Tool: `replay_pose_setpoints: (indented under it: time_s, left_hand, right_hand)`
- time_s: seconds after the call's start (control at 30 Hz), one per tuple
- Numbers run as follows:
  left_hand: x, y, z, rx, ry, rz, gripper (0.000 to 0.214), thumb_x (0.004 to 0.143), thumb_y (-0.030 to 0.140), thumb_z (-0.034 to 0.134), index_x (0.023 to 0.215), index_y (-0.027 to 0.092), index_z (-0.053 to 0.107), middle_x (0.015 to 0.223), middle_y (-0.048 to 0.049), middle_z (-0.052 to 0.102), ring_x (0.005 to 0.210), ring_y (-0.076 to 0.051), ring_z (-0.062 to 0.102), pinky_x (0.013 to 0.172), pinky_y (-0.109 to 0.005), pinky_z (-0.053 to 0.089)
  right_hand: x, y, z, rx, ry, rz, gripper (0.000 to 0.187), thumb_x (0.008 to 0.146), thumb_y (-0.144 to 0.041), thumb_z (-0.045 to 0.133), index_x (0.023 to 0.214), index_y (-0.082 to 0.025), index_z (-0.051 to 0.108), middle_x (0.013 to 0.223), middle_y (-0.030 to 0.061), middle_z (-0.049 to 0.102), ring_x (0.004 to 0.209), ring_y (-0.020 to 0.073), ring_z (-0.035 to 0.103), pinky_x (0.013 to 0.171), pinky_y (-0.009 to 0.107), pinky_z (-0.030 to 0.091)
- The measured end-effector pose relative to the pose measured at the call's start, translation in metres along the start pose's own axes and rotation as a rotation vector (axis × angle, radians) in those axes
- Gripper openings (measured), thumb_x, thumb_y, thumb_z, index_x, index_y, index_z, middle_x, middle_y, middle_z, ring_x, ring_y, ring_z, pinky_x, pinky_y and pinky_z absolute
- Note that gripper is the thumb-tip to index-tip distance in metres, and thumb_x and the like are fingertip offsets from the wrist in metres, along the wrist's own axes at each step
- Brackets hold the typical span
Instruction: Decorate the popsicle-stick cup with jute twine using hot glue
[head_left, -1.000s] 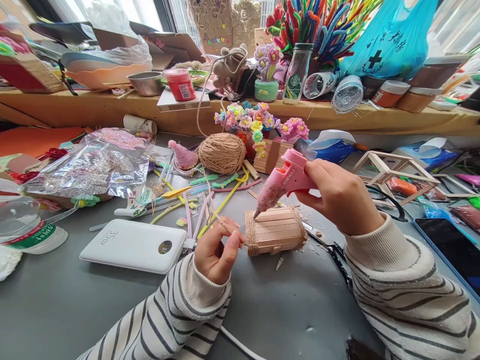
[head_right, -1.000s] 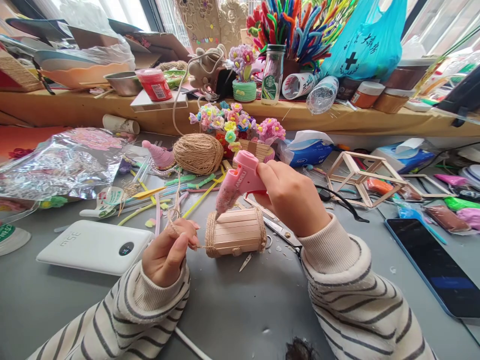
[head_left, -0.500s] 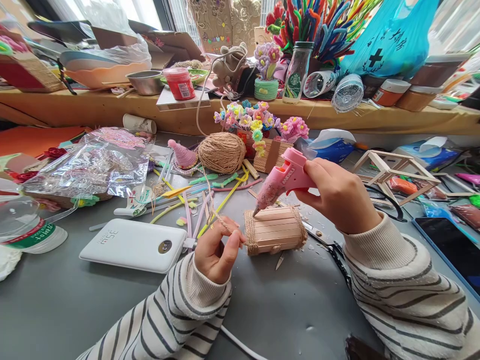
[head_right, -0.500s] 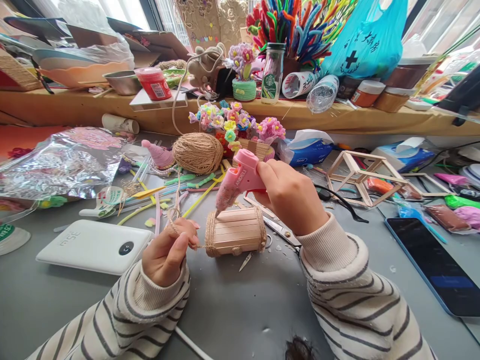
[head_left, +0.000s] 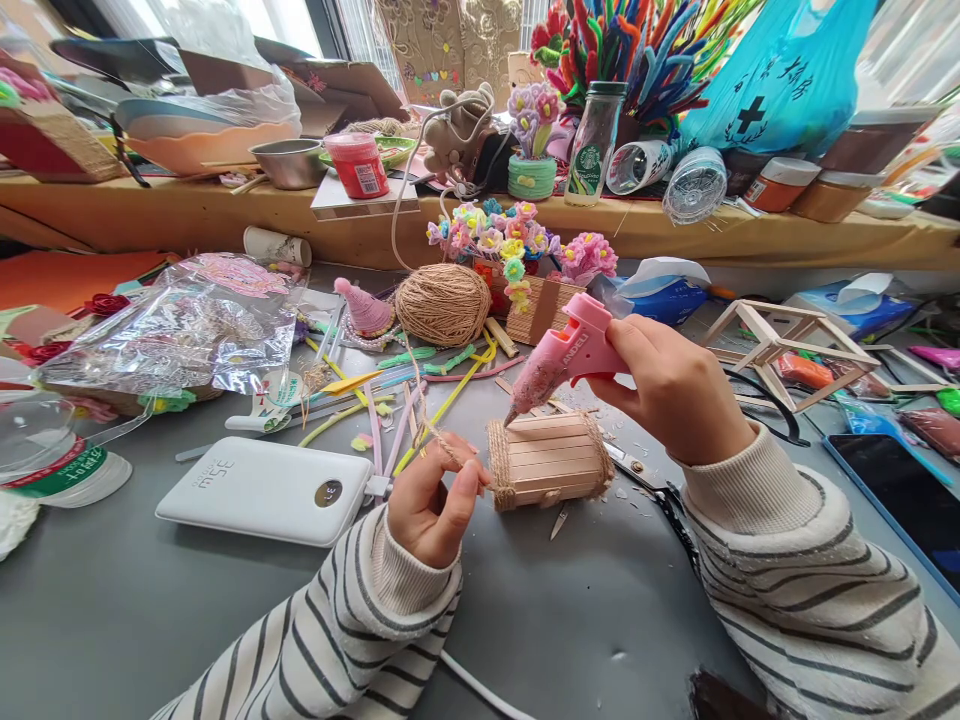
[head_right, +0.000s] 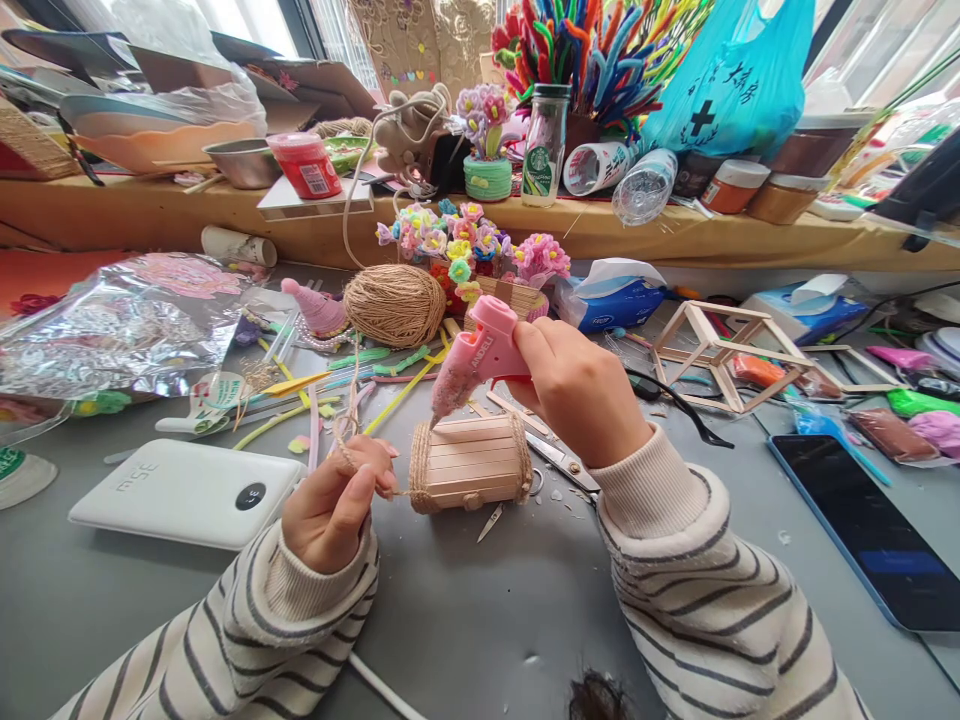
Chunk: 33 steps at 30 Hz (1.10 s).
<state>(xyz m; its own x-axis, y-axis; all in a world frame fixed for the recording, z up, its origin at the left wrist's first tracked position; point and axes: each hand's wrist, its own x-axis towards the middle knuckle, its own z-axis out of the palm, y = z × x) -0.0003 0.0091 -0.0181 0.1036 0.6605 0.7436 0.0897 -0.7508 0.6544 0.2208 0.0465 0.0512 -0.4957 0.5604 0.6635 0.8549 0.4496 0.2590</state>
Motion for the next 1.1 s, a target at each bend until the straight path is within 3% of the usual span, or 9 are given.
replay_pose_setpoints:
  time_s: [0.47, 0.87, 0.97, 1.1]
  left_hand:
    - [0.001, -0.001, 0.000, -0.006, 0.003, 0.006, 0.018, 0.085, 0.013, 0.044, 0.072, 0.018, 0.055, 0.057, 0.0020, 0.052, 0.057, -0.011, 0.049, 0.067, -0.028, 0.046]
    - [0.001, 0.001, 0.001, -0.011, 0.011, -0.007, 0.018, 0.085, 0.014, 0.045, 0.070, 0.018, 0.055, 0.056, 0.0022, 0.052, 0.056, -0.010, 0.048, 0.065, -0.027, 0.046]
    - [0.001, 0.002, 0.001, 0.002, 0.012, -0.012, 0.019, 0.085, 0.016, 0.045, 0.069, 0.018, 0.055, 0.055, 0.0021, 0.052, 0.055, -0.010, 0.049, 0.066, -0.027, 0.047]
    - [0.003, 0.003, 0.001, 0.028, 0.029, -0.010, 0.022, 0.085, 0.018, 0.045, 0.066, 0.018, 0.055, 0.053, 0.0017, 0.053, 0.053, -0.011, 0.049, 0.063, -0.029, 0.048]
  right_hand:
    - [-0.002, -0.001, 0.006, -0.017, 0.034, 0.023, 0.022, 0.084, -0.027, 0.048, 0.093, -0.009, 0.056, 0.075, 0.0107, 0.062, 0.069, 0.0216, 0.059, 0.057, 0.030, 0.046]
    - [-0.003, -0.001, 0.009, -0.009, -0.017, 0.020, 0.023, 0.083, -0.024, 0.051, 0.100, -0.009, 0.055, 0.074, 0.0085, 0.061, 0.068, 0.0209, 0.057, 0.059, 0.029, 0.046]
    - [-0.006, 0.000, 0.016, 0.003, -0.043, 0.077, 0.022, 0.081, -0.026, 0.053, 0.096, -0.010, 0.055, 0.076, 0.0099, 0.061, 0.071, 0.0218, 0.057, 0.060, 0.030, 0.045]
    - [-0.011, 0.008, 0.030, 0.071, -0.097, 0.264, 0.022, 0.075, -0.034, 0.058, 0.081, -0.014, 0.054, 0.073, 0.0093, 0.060, 0.068, 0.0222, 0.056, 0.057, 0.030, 0.042]
